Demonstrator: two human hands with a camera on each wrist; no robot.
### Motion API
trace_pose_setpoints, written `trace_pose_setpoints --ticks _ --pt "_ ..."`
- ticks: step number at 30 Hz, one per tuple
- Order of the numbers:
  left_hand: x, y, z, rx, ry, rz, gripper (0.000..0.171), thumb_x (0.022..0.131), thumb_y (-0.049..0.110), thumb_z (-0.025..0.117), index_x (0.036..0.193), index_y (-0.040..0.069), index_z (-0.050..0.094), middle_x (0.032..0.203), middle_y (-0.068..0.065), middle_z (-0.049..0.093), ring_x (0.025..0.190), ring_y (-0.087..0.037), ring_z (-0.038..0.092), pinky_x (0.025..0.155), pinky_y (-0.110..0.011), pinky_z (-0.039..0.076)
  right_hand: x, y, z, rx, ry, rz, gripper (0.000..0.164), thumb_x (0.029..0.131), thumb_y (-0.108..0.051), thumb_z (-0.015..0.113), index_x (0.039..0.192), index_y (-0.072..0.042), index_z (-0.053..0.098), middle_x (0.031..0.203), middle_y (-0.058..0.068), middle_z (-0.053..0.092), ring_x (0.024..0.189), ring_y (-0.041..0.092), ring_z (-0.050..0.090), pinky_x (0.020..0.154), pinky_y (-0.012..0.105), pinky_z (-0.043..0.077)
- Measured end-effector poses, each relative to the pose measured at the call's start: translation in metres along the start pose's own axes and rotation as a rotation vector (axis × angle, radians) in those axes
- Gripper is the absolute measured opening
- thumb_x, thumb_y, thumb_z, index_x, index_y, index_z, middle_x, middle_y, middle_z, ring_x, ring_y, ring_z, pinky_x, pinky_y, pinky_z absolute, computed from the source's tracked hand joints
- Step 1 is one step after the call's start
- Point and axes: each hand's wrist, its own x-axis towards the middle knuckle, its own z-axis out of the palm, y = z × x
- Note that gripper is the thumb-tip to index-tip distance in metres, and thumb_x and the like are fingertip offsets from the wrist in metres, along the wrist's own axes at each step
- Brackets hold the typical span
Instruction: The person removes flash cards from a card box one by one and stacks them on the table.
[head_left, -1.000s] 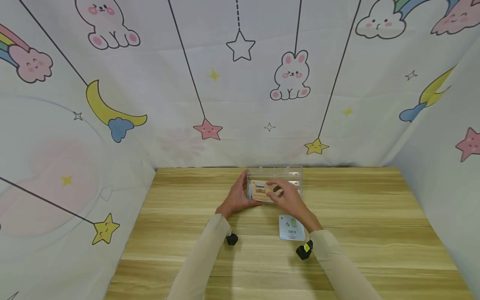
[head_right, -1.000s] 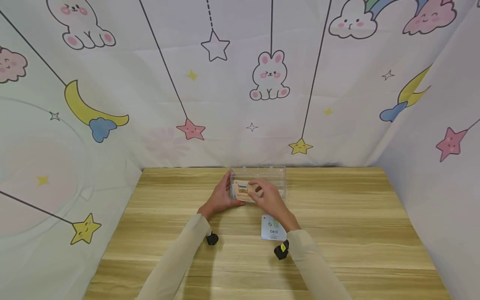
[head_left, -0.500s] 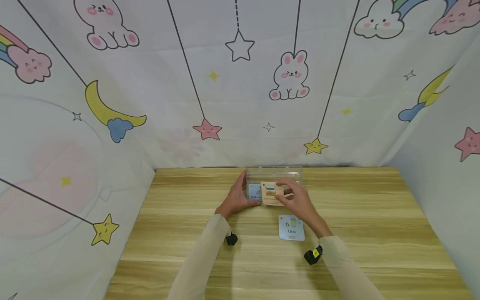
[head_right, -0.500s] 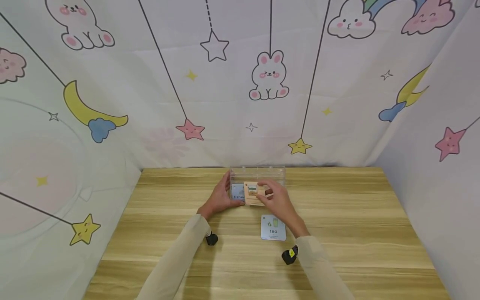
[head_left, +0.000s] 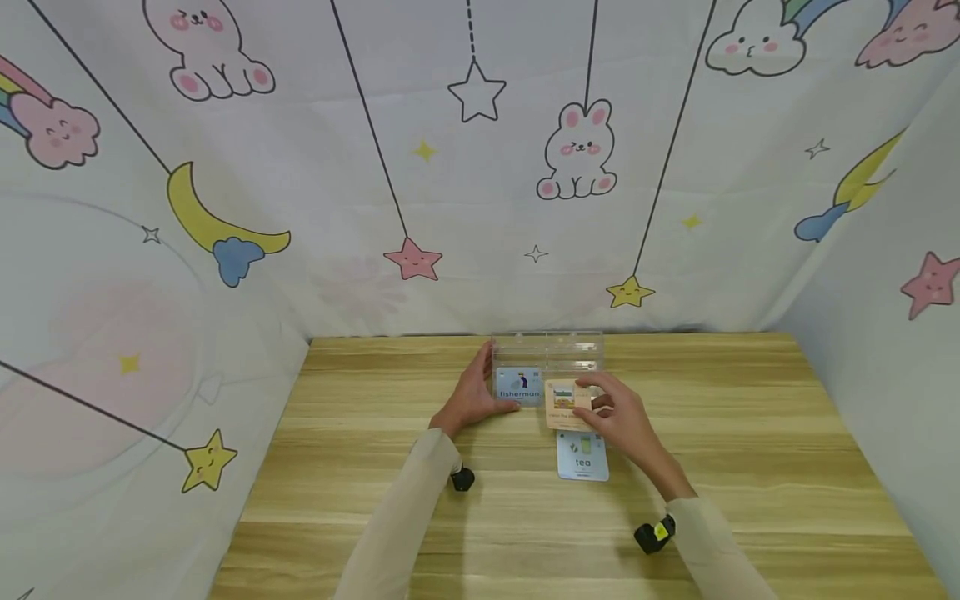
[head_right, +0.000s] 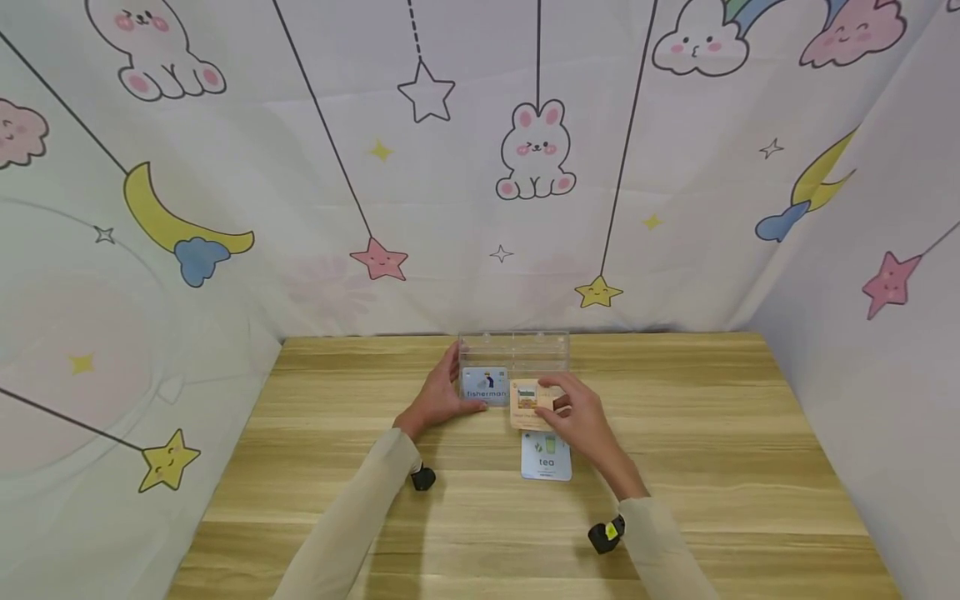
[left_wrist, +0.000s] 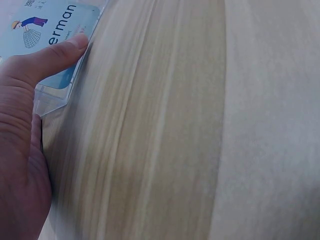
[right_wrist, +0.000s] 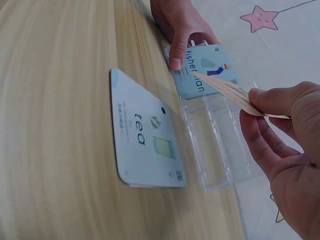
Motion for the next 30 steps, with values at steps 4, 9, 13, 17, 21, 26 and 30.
trace_pose_setpoints --ticks 4,9,13,17,21,26,30 --pt "0.0 0.0 0.0 -0.016 0.002 0.007 0.134 0.071 0.023 0.099 0.167 0.011 0.007 0.168 -0.012 0.026 0.151 -0.023 0.032 0.121 -0.028 0.033 -0.012 0.004 -0.005 0.046 -0.003 0.033 0.045 0.087 0.0 0.083 0.129 -0.004 0.066 0.127 0.017 0.064 0.084 0.019 0.071 0.071 0.026 0.062" --pt "0.0 -0.002 0.001 -0.026 0.004 0.013 0.134 0.071 0.023 0.099 0.167 0.01 0.007 0.168 -0.012 0.026 0.152 -0.023 0.032 0.121 -0.029 0.032 -0.028 0.011 -0.009 0.114 -0.041 0.101 0.047 0.087 0.001 0.082 0.131 -0.002 0.065 0.129 0.019 0.062 0.083 0.017 0.071 0.065 0.025 0.061" --pt "-0.001 -0.004 0.001 -0.04 0.005 0.017 0.133 0.071 0.024 0.099 0.167 0.009 0.008 0.168 -0.012 0.027 0.151 -0.023 0.033 0.122 -0.031 0.033 -0.039 0.014 -0.01 0.148 -0.071 0.159 0.048 0.087 0.0 0.082 0.132 -0.004 0.065 0.132 0.02 0.061 0.083 0.016 0.072 0.062 0.026 0.06" --pt "-0.001 -0.005 0.001 -0.04 0.005 0.021 0.133 0.071 0.025 0.099 0.167 0.009 0.008 0.168 -0.012 0.027 0.152 -0.024 0.032 0.122 -0.032 0.033 -0.048 0.018 -0.011 0.163 -0.091 0.191 0.048 0.088 -0.003 0.083 0.132 -0.005 0.065 0.13 0.021 0.063 0.084 0.015 0.072 0.061 0.025 0.058" --pt "0.0 -0.005 0.001 -0.039 0.006 0.026 0.134 0.071 0.025 0.1 0.167 0.009 0.008 0.168 -0.013 0.028 0.151 -0.023 0.033 0.122 -0.031 0.033 -0.054 0.022 -0.01 0.2 -0.121 0.208 0.048 0.089 -0.004 0.082 0.133 -0.003 0.064 0.112 0.019 0.071 0.081 0.017 0.073 0.058 0.024 0.055" --pt "-0.001 -0.004 0.0 -0.035 0.008 0.023 0.134 0.071 0.025 0.1 0.167 0.01 0.008 0.168 -0.011 0.028 0.151 -0.021 0.033 0.121 -0.028 0.032 -0.058 0.023 -0.006 0.22 -0.134 0.231 0.048 0.089 -0.004 0.082 0.133 0.001 0.062 0.1 0.016 0.074 0.078 0.018 0.073 0.056 0.023 0.053" --pt "-0.001 -0.003 0.0 -0.027 0.004 0.014 0.134 0.071 0.026 0.099 0.167 0.011 0.007 0.168 -0.01 0.026 0.151 -0.02 0.032 0.121 -0.026 0.031 -0.059 0.025 -0.002 0.2 -0.128 0.218 0.047 0.088 -0.002 0.082 0.131 0.002 0.063 0.095 0.014 0.075 0.074 0.016 0.072 0.056 0.022 0.052"
